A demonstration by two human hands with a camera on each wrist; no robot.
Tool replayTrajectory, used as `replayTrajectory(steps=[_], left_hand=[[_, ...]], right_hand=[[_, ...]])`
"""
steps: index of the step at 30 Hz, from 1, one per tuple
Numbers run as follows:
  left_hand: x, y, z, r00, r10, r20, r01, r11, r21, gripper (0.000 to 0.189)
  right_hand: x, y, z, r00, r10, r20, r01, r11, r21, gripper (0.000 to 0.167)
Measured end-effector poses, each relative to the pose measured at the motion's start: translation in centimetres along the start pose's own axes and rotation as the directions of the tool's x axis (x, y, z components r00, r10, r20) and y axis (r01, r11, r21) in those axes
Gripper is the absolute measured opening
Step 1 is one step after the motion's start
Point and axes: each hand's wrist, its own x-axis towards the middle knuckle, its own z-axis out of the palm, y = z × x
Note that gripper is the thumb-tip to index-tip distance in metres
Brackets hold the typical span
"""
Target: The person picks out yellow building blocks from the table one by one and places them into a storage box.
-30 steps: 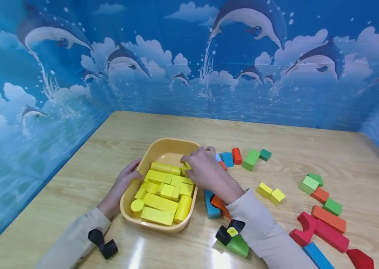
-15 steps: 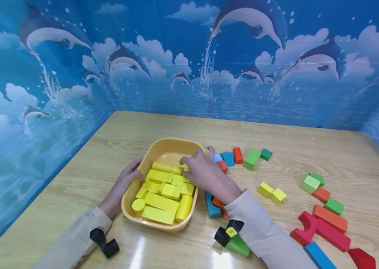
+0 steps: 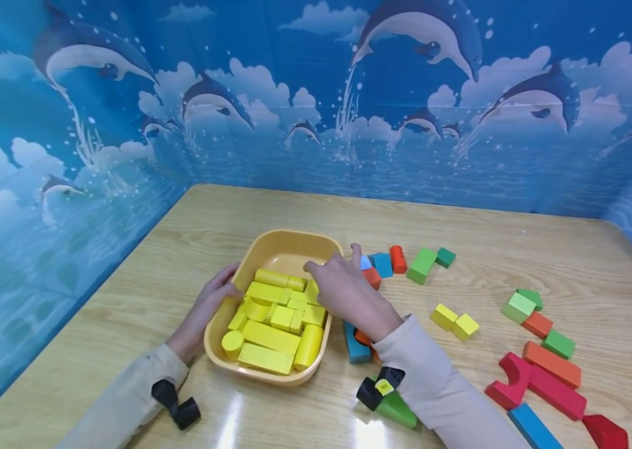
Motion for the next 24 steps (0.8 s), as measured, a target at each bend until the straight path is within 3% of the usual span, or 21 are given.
replayTrajectory(steps=[5,8,10,12,14,15,19,24], left_hand=[[-0.1,0.0,0.1,1.000,-0.006,-0.001,0.006,1.000,0.017,0.063],[-0.3,0.0,0.1,1.000,-0.006,-0.004,0.007,1.000,0.030,0.063],[-0.3,0.1,0.1,1.000,-0.005,-0.004,0.005,0.999,0.035,0.064],[-0.4,0.1,0.1,1.000,-0.008,-0.001,0.008,0.999,0.036,0.063],[-0.3,0.1,0.1,1.000,-0.013,0.004,0.012,0.999,0.035,0.063],[-0.3,0.1,0.1,1.000,-0.015,0.007,0.015,0.999,0.036,0.063],[-0.3,0.1,0.0,1.000,-0.028,0.014,0.027,0.999,0.046,0.063],[-0.2,0.2,-0.1,0.999,-0.033,0.017,0.032,0.998,0.055,0.063]], right_hand=[[-0.2,0.1,0.0,1.000,-0.003,-0.001,0.003,0.999,0.051,0.057],[-0.7,0.5,-0.1,0.996,-0.039,-0.083,0.046,0.995,0.086,0.051],[-1.4,1.3,-0.5,0.978,-0.085,-0.191,0.108,0.988,0.109,0.047],[-2.5,2.7,-1.0,0.946,-0.117,-0.302,0.157,0.981,0.111,0.043],[-4.1,4.5,-1.5,0.924,-0.108,-0.367,0.161,0.980,0.116,0.038],[-5.1,5.5,-1.7,0.923,-0.093,-0.374,0.144,0.983,0.110,0.038],[-9.1,9.3,-1.6,0.966,-0.017,-0.258,0.031,0.998,0.049,0.033],[-12.1,12.4,-0.4,0.995,-0.034,-0.095,0.029,0.998,-0.062,0.038]])
